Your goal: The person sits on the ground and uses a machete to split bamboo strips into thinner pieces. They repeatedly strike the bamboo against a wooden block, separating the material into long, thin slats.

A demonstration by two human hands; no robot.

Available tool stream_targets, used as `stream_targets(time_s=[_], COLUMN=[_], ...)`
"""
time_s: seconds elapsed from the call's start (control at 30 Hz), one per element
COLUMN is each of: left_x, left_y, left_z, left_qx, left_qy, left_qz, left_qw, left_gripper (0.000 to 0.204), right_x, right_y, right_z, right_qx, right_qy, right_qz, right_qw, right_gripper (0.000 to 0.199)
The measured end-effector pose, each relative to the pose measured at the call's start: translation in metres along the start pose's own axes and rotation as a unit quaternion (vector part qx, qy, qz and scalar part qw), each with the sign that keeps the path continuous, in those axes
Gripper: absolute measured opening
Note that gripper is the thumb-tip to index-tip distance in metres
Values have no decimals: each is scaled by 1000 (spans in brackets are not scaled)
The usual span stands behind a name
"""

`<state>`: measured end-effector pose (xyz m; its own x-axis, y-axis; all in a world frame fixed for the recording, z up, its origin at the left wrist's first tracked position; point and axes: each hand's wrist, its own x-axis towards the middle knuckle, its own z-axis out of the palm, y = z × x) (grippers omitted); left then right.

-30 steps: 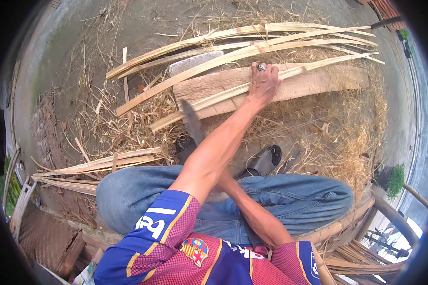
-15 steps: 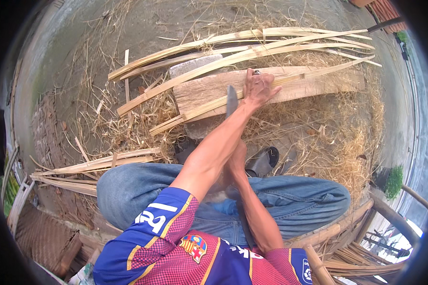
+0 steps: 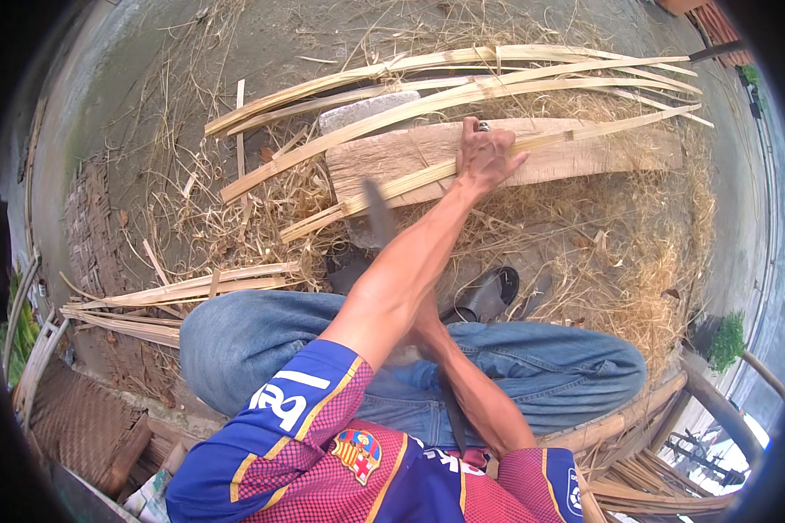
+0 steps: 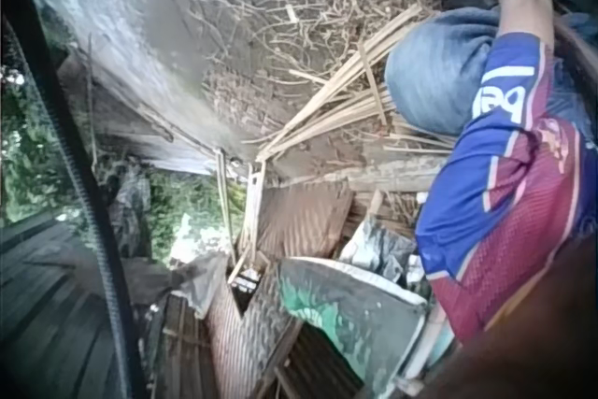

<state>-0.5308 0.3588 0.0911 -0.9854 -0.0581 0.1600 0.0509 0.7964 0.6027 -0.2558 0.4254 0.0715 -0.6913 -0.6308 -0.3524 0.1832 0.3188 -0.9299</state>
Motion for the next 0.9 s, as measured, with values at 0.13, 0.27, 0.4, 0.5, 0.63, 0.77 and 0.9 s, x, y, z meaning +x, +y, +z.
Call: stream_targets(time_s=[0.13, 0.27, 0.4, 0.5, 0.63, 0.77, 0.9], left_x=[0, 1, 0, -1, 2, 13, 42], left_y=[-1, -5, 4, -2, 0, 8, 1], left_z=[4, 7, 3, 3, 3, 4, 7], left_qx=[-4, 14, 32, 36, -5, -11, -56], left_qy=[12, 30, -3, 12, -7, -52, -66], left_qz=[3, 11, 2, 10, 5, 7, -3], left_qw=[1000, 999, 999, 999, 1000, 999, 996], left_gripper=[41, 44, 41, 41, 40, 39, 42], right_x=[12, 18, 13, 7, -2, -10, 10], right_y=[-78, -86, -48, -21, -32, -26, -57], right_z=[4, 15, 28, 32, 11, 5, -6], right_qx=[22, 74, 156, 180, 253, -169, 31], right_qy=[73, 152, 153, 99, -120, -105, 83], right_qz=[122, 162, 153, 150, 9, -41, 30], right_qw=[990, 972, 964, 967, 960, 979, 996], right_gripper=[32, 38, 39, 45, 56, 62, 55])
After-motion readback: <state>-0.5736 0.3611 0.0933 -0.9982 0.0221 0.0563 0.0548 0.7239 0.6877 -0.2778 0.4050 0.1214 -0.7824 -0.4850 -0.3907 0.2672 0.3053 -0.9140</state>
